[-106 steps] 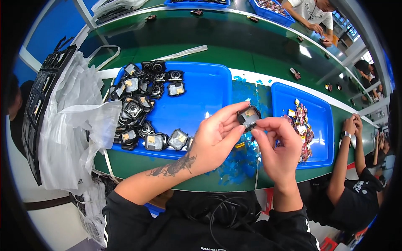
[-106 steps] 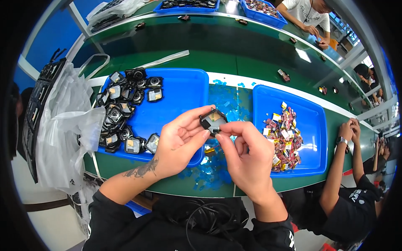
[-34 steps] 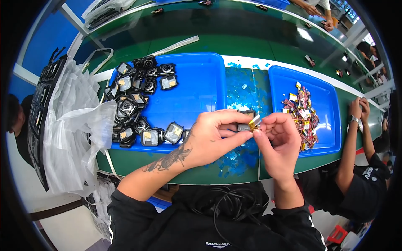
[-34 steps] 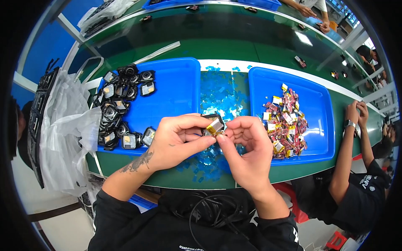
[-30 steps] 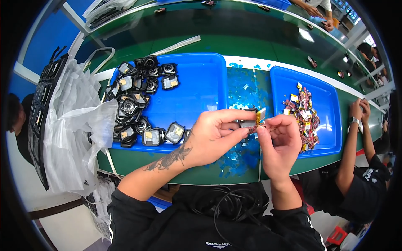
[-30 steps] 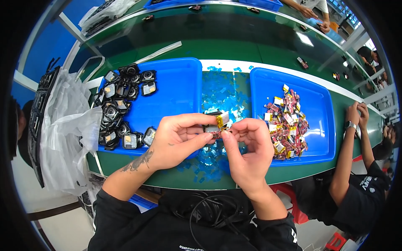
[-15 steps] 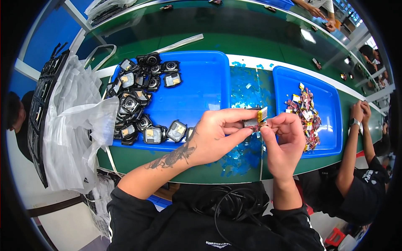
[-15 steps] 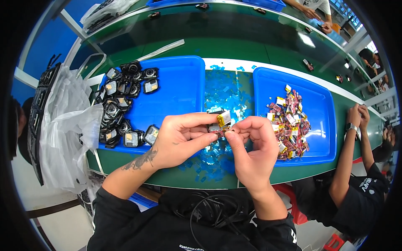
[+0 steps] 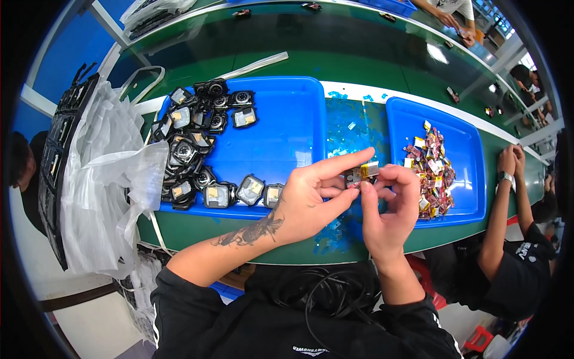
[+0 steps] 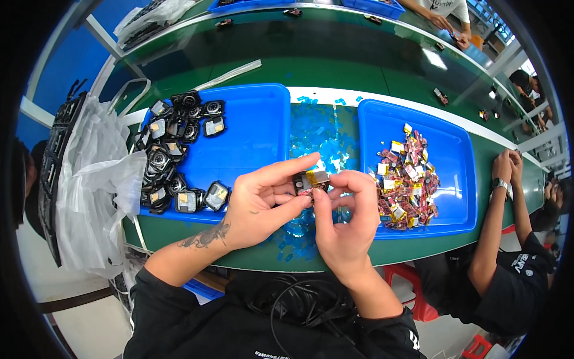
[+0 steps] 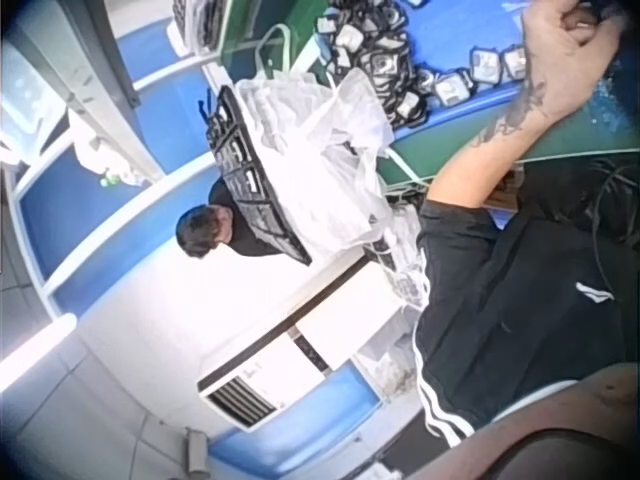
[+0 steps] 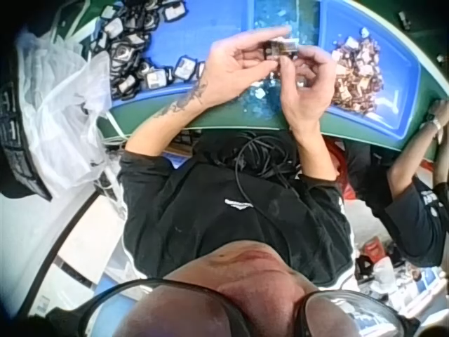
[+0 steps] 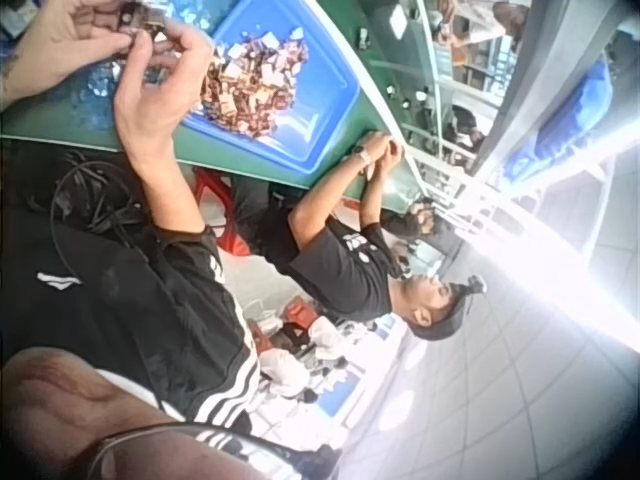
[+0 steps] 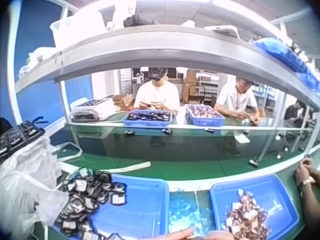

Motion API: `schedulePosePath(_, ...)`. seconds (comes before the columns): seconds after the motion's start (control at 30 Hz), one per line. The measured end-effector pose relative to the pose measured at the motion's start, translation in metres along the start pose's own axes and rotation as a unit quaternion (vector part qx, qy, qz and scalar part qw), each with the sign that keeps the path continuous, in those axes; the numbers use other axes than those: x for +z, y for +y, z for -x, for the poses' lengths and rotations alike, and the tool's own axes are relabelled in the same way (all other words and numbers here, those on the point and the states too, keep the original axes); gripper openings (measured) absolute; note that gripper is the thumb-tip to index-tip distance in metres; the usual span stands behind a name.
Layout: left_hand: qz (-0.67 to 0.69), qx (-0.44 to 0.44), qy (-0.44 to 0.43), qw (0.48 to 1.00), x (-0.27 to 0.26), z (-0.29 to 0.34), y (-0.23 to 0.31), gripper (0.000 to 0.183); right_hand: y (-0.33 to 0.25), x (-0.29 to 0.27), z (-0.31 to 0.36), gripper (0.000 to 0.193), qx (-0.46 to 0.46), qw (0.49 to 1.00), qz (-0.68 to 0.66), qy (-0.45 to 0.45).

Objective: The recorder is assembling small electronic components into smartwatch bodies on a factory assembly line.

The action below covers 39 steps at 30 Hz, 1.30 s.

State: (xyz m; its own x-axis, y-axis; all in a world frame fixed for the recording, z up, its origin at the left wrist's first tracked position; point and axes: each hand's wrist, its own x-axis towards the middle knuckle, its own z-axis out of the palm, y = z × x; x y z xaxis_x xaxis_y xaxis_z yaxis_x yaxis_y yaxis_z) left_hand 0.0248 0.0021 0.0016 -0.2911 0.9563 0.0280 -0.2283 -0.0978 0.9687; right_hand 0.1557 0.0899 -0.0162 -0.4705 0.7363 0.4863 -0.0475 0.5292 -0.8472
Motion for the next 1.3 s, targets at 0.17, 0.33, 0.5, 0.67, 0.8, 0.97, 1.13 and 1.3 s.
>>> schedulePosePath(0.17,-0.030,0.022,0.024,0.999,-0.003,0.001,0.002,0.061,-0.007,-0.001,-0.008,0.041,0.118,0.985,-0.105,-0.067)
schedulePosePath(0.33,-0.005,0.013,0.034,0.999,-0.009,-0.002,0.013,0.064,-0.009,-0.008,-0.039,0.045,0.232,0.947,-0.136,-0.175)
schedulePosePath(0.5,-0.733,0.116,0.191,0.642,-0.075,-0.023,0.030,0.029,0.026,-0.010,-0.150,0.048,0.253,0.922,-0.064,-0.287)
schedulePosePath(0.67,-0.813,0.156,0.237,0.508,-0.125,-0.007,-0.007,0.017,0.121,0.026,-0.242,0.055,0.249,0.945,0.101,-0.189)
schedulePosePath(0.8,-0.812,0.191,0.222,0.504,-0.126,0.004,-0.022,0.014,0.151,0.037,-0.257,0.050,0.275,0.916,0.195,-0.218)
schedulePosePath(0.97,-0.755,0.010,0.153,0.637,-0.094,-0.012,0.022,0.028,0.155,-0.001,-0.256,0.041,0.234,0.935,0.209,-0.164)
schedulePosePath(1.13,-0.719,-0.025,0.157,0.677,-0.103,-0.009,0.018,0.023,0.101,-0.052,-0.233,0.017,0.146,0.955,0.157,-0.207)
schedulePosePath(1.3,-0.479,0.043,0.120,0.869,-0.079,-0.018,0.027,0.015,0.050,-0.106,-0.184,0.011,0.089,0.891,0.256,-0.363)
